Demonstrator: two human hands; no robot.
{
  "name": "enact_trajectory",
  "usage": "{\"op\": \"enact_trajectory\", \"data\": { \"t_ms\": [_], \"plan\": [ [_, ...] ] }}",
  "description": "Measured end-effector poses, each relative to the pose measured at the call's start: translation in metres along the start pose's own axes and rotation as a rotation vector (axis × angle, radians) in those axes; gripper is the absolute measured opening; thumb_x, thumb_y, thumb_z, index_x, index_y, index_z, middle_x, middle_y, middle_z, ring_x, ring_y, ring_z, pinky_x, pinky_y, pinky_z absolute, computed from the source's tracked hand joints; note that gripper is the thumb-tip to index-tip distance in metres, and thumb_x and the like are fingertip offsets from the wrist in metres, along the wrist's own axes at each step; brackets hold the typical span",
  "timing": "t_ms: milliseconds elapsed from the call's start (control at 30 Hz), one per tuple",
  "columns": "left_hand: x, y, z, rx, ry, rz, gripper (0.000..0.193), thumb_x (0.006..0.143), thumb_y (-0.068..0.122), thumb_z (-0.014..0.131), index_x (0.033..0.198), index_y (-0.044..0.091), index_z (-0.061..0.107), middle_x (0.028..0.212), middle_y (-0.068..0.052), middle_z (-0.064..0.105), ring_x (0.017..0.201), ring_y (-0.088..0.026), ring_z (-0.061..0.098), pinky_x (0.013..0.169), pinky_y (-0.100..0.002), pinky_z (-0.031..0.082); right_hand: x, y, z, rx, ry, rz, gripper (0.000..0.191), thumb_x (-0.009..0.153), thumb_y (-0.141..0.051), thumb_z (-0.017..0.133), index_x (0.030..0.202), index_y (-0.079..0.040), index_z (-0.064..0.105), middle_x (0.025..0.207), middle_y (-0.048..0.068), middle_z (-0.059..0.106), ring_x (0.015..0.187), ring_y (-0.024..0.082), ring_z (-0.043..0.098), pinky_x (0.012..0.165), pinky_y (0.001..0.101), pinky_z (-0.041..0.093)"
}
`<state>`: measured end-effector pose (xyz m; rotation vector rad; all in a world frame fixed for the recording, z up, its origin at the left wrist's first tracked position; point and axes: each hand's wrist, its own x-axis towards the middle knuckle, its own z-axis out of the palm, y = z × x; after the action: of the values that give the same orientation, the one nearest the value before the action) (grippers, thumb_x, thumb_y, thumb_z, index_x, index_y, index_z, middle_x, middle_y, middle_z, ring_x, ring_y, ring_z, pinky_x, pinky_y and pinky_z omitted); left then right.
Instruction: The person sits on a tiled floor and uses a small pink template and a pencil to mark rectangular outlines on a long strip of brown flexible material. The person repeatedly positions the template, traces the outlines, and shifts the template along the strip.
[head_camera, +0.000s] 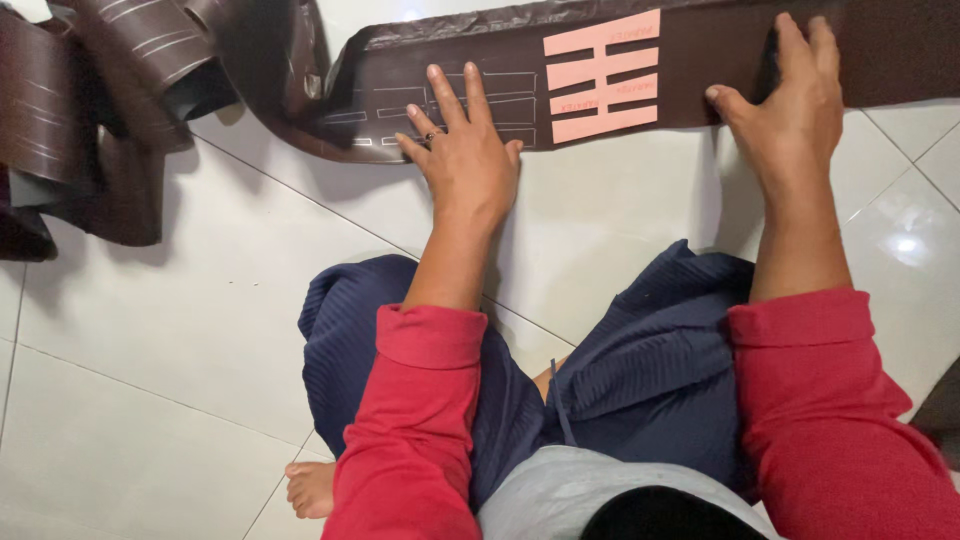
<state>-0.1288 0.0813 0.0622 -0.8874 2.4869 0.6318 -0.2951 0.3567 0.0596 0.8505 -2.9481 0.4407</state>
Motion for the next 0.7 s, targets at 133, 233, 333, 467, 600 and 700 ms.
{"op": "enact_trajectory", "data": {
  "t_ms": [133,233,333,467,600,700],
  "plan": [
    [0.008,-0.005,0.015,0.141,0.256,0.167,0.076,0.091,0.035,0.073,0.157,0.021,0.038,0.169,-0.014,0.015,0.155,-0.046,0.023,0.123,-0.067,0.021,-0.01,-0.023,0.004,0.161,-0.125,0.137,0.037,0.098,-0.016,0.088,0.132,-0.012,0.075,0.122,0.013,0.068,0.109,0.027,0.07,0.096,0.0381,0.057],
    [0.019,-0.006,0.023,-0.039,0.26,0.367,0.068,0.095,0.027,0.076,0.156,0.034,0.048,0.171,-0.01,0.016,0.156,-0.046,0.019,0.125,-0.063,0.021,-0.017,-0.043,0.007,0.282,-0.162,0.079,0.029,0.101,-0.009,0.086,0.128,-0.012,0.077,0.109,0.009,0.069,0.096,0.022,0.07,0.087,0.0348,0.057],
    [0.02,-0.006,0.027,-0.041,0.215,0.438,0.081,0.081,0.027,0.085,0.153,0.034,0.047,0.167,-0.012,0.017,0.152,-0.05,0.014,0.121,-0.066,0.019,-0.022,-0.06,0.012,0.338,-0.142,-0.022,0.04,0.094,-0.007,0.087,0.132,-0.009,0.074,0.108,0.01,0.068,0.097,0.023,0.07,0.085,0.0337,0.058],
    [0.018,-0.004,0.026,-0.112,0.181,0.388,0.093,0.072,0.03,0.092,0.153,0.03,0.047,0.167,-0.01,0.018,0.152,-0.048,0.014,0.121,-0.067,0.018,-0.026,-0.072,0.016,0.318,-0.089,-0.035,0.048,0.09,-0.01,0.09,0.133,-0.005,0.069,0.112,0.01,0.065,0.101,0.023,0.069,0.088,0.0345,0.057],
    [0.017,-0.001,0.024,-0.187,0.215,0.367,0.101,0.07,0.028,0.095,0.155,0.021,0.042,0.167,-0.007,0.021,0.155,-0.045,0.015,0.123,-0.066,0.017,-0.028,-0.077,0.018,0.282,-0.095,0.024,0.044,0.087,-0.011,0.093,0.124,-0.005,0.069,0.112,0.009,0.064,0.102,0.023,0.068,0.088,0.0352,0.056],
    [0.018,-0.003,0.025,-0.219,0.231,0.372,0.106,0.069,0.027,0.096,0.157,0.014,0.037,0.167,-0.006,0.023,0.155,-0.043,0.016,0.124,-0.064,0.018,-0.029,-0.079,0.02,0.33,-0.11,0.041,0.041,0.088,-0.011,0.092,0.122,-0.004,0.069,0.112,0.009,0.064,0.102,0.023,0.068,0.088,0.0356,0.056]
  ]
}}
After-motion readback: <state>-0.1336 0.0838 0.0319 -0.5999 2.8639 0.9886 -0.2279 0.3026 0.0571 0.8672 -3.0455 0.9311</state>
